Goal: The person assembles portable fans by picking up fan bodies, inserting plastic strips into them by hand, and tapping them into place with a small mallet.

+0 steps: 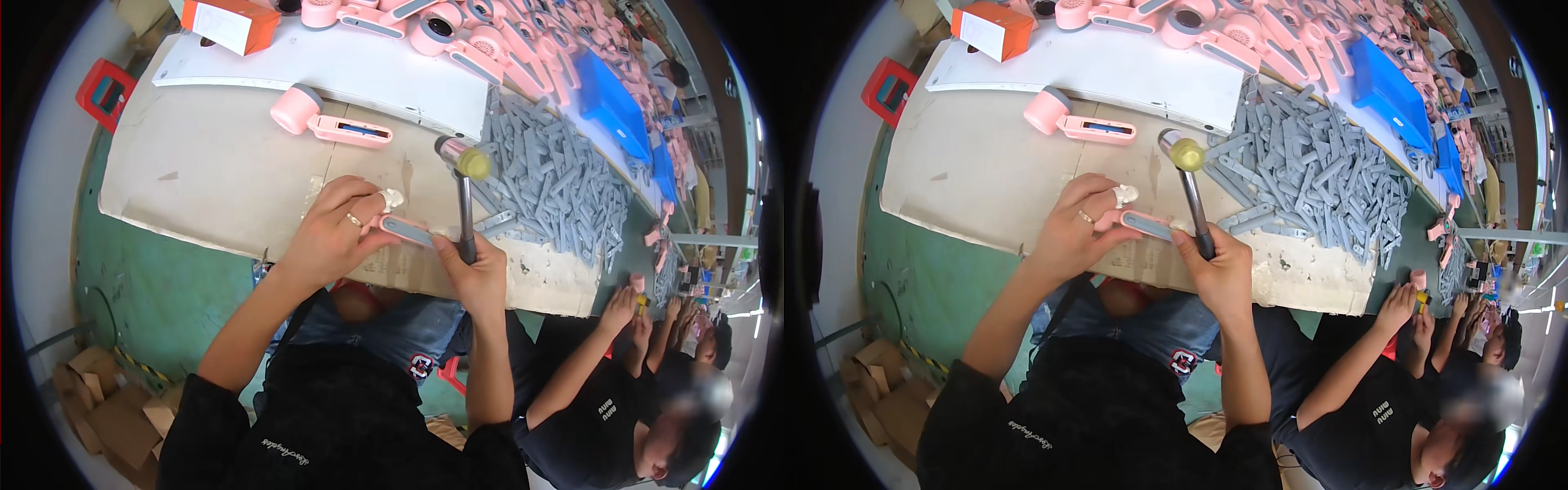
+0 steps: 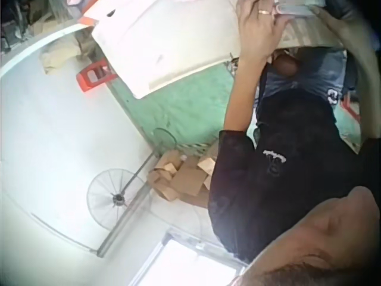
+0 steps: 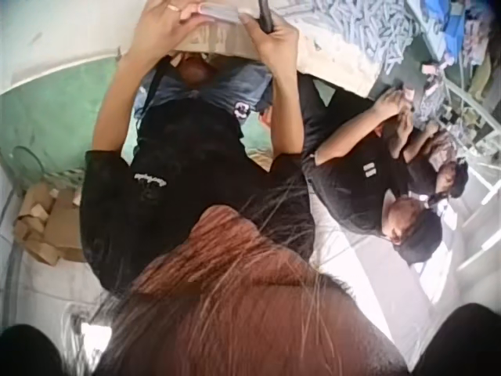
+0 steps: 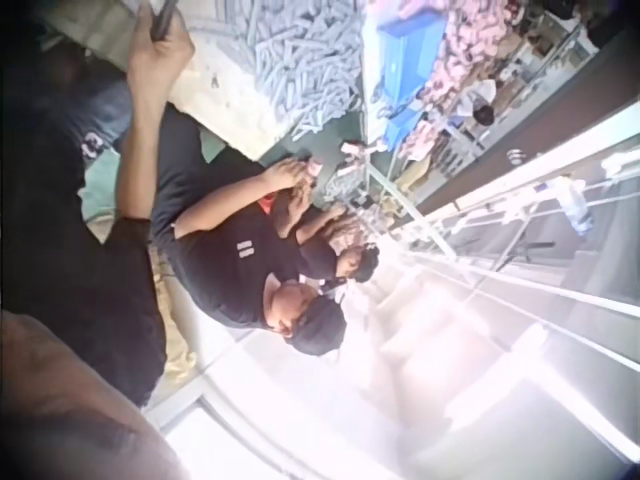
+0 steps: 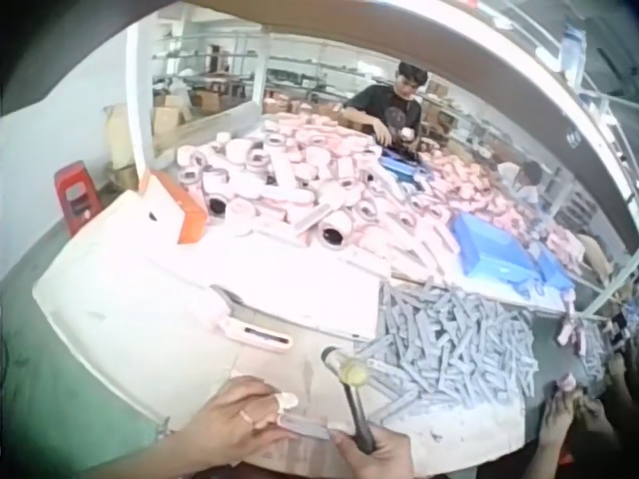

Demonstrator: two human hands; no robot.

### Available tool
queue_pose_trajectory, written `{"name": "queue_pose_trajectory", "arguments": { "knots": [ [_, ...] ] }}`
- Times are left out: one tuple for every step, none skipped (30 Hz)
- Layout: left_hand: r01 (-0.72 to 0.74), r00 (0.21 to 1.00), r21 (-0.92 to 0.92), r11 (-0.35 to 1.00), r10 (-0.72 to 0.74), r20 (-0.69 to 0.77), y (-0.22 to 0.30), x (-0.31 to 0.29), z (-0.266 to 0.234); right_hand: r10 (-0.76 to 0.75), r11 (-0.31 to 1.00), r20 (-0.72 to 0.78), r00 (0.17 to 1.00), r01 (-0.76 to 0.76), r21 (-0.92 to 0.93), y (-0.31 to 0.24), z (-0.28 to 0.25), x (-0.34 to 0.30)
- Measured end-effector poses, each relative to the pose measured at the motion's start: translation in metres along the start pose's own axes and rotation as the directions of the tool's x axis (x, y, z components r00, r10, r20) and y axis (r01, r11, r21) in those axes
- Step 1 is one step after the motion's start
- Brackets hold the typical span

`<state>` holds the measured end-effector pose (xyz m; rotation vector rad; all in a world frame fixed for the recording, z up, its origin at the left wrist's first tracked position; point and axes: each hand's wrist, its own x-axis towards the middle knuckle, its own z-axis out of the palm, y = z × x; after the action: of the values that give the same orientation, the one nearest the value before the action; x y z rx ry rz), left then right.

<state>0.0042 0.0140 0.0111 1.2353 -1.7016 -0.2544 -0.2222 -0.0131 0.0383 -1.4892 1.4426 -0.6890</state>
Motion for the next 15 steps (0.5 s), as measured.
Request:
{"name": "queue_pose_trajectory", "arguments": {
  "knots": [
    [0.003,1.0,-0.001,1.0,-0.003,0.001,-0.002,-0.001,0.0,-0.017,0.999,0.01,1.0,0.017,-0.045,-0.004,0.0,0.001],
    [-0.069,0.997,0.012,0.998,0.068,0.033,-0.006,-0.001,-0.001,-0.033,0.995,0.02,0.999,0.034,-0.089,-0.007,0.0,0.001],
    [-0.14,0.988,0.022,0.99,0.139,0.066,-0.009,-0.001,-0.002,-0.029,0.995,0.021,0.999,0.031,-0.09,-0.01,-0.001,0.002],
    [-0.138,0.988,0.02,0.99,0.136,0.067,-0.011,0.0,-0.003,-0.035,0.99,0.037,0.999,0.039,-0.133,-0.013,-0.002,0.003],
    [-0.21,0.973,0.063,0.976,0.203,0.106,-0.012,0.002,-0.005,-0.039,0.984,0.052,0.998,0.047,-0.174,-0.016,-0.003,0.003],
    [-0.281,0.953,0.104,0.954,0.265,0.148,-0.013,0.003,-0.006,-0.033,0.984,0.053,0.998,0.042,-0.175,-0.019,-0.003,0.003],
    [-0.278,0.953,0.101,0.955,0.261,0.151,-0.013,0.004,-0.006,-0.056,0.962,0.056,0.997,0.069,-0.263,-0.022,-0.002,0.004],
    [-0.304,0.944,0.13,0.944,0.28,0.174,-0.013,0.005,-0.007,-0.079,0.932,0.062,0.995,0.096,-0.348,-0.025,-0.001,0.003],
    [-0.332,0.934,0.161,0.929,0.3,0.196,-0.013,0.006,-0.008,-0.078,0.933,0.064,0.995,0.095,-0.348,-0.029,-0.002,0.003],
    [-0.331,0.934,0.161,0.93,0.298,0.197,-0.013,0.006,-0.008,-0.072,0.906,0.069,0.995,0.094,-0.412,-0.032,-0.002,0.003],
    [-0.307,0.94,0.154,0.939,0.274,0.205,-0.013,0.004,-0.007,-0.066,0.875,0.075,0.995,0.094,-0.474,-0.033,-0.002,0.003],
    [-0.286,0.944,0.142,0.948,0.254,0.212,-0.013,0.005,-0.005,-0.064,0.875,0.073,0.995,0.091,-0.476,-0.033,-0.002,0.004],
    [-0.294,0.942,0.135,0.946,0.263,0.21,-0.013,0.006,-0.006,0.044,0.935,0.075,0.996,-0.015,-0.353,-0.031,-0.002,0.005],
    [-0.293,0.942,0.131,0.947,0.263,0.21,-0.014,0.007,-0.005,0.151,0.966,0.092,0.984,-0.127,-0.224,-0.028,-0.002,0.006],
    [-0.301,0.939,0.137,0.944,0.267,0.218,-0.015,0.006,-0.005,0.261,0.965,0.189,0.947,-0.259,-0.038,-0.019,-0.003,0.007]
  ]
}}
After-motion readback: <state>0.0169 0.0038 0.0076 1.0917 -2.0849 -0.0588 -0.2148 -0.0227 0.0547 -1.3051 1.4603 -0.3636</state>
